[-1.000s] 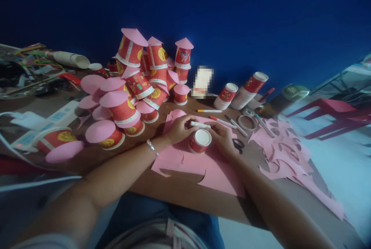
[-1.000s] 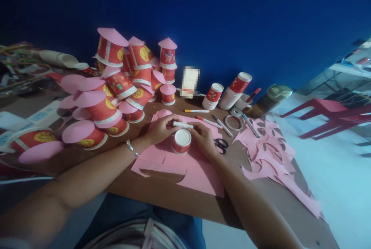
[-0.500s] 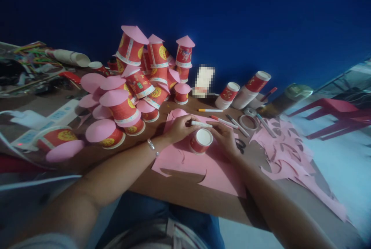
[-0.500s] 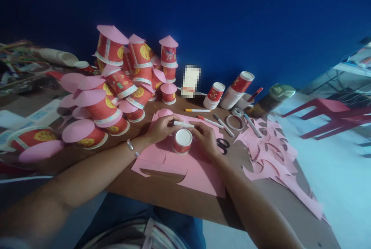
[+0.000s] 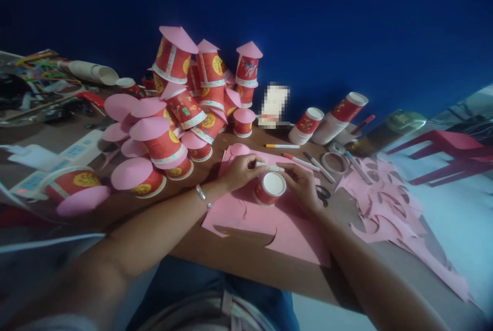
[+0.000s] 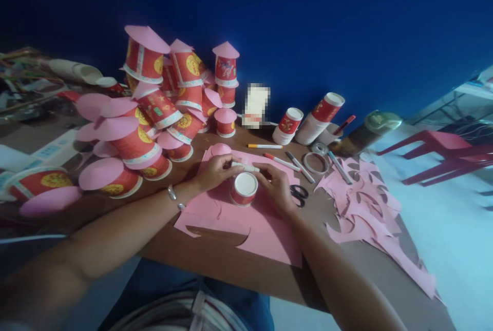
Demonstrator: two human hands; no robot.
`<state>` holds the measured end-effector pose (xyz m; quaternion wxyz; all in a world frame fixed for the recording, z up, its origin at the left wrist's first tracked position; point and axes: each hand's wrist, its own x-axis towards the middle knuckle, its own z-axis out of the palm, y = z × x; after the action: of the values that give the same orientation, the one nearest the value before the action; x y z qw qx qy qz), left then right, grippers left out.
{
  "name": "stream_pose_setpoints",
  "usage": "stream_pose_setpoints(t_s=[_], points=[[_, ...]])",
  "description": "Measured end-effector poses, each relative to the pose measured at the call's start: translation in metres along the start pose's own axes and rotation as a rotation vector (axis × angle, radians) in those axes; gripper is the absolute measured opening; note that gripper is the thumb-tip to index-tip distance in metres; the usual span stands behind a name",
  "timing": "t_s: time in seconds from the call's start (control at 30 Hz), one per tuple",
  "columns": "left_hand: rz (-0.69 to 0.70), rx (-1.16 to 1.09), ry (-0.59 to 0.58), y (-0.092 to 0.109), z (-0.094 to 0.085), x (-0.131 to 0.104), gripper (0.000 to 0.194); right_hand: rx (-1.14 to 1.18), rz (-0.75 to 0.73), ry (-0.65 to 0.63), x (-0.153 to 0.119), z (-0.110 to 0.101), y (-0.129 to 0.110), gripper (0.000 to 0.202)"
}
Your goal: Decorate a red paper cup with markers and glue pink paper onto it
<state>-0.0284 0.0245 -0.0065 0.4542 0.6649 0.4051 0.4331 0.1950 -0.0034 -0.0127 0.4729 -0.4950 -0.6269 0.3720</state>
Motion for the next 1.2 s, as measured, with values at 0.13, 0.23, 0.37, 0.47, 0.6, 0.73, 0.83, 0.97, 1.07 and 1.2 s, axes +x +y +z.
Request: stream_pose_setpoints(t_s=[0.13, 0.23, 0.37, 0.47, 0.6, 0.73, 0.83, 0.97, 1.07, 1.2], points=[[0.029, 0.019, -0.002, -0.002, 0.003, 0.0, 0.022, -0.005, 0.035, 0.005, -0.002, 0.001, 0.0, 0.04], [0.064, 0.004, -0.017, -0.005, 0.003, 0.0, 0.017, -0.023, 0.064, 0.005, -0.003, 0.0, 0.002, 0.044], [0.075, -0.009, -0.038, -0.01, 0.002, 0.0, 0.019, 0.002, 0.09, 0.002, -0.002, 0.0, 0.005, 0.047], [0.074, -0.014, -0.045, -0.01, 0.001, 0.0, 0.02, 0.039, 0.108, -0.014, -0.002, 0.001, 0.005, 0.046], [0.059, -0.005, -0.046, -0.01, 0.001, 0.0, 0.02, 0.05, 0.113, -0.01, -0.002, 0.0, 0.003, 0.043], [0.048, 0.013, -0.047, -0.01, 0.0, -0.001, 0.018, 0.041, 0.097, -0.003, -0.003, 0.0, 0.002, 0.043], [0.039, 0.001, -0.043, -0.008, 0.0, -0.001, 0.019, 0.016, 0.08, 0.006, -0.003, -0.001, 0.001, 0.041], [0.027, -0.022, -0.054, -0.001, 0.0, -0.001, 0.019, 0.027, 0.056, 0.004, -0.003, 0.0, 0.001, 0.039], [0.031, -0.039, -0.065, 0.003, 0.0, 0.0, 0.021, 0.005, 0.04, 0.007, -0.003, 0.0, 0.0, 0.04], [0.027, -0.041, -0.065, 0.002, -0.001, 0.0, 0.025, -0.028, 0.029, 0.013, -0.002, 0.0, -0.003, 0.039]])
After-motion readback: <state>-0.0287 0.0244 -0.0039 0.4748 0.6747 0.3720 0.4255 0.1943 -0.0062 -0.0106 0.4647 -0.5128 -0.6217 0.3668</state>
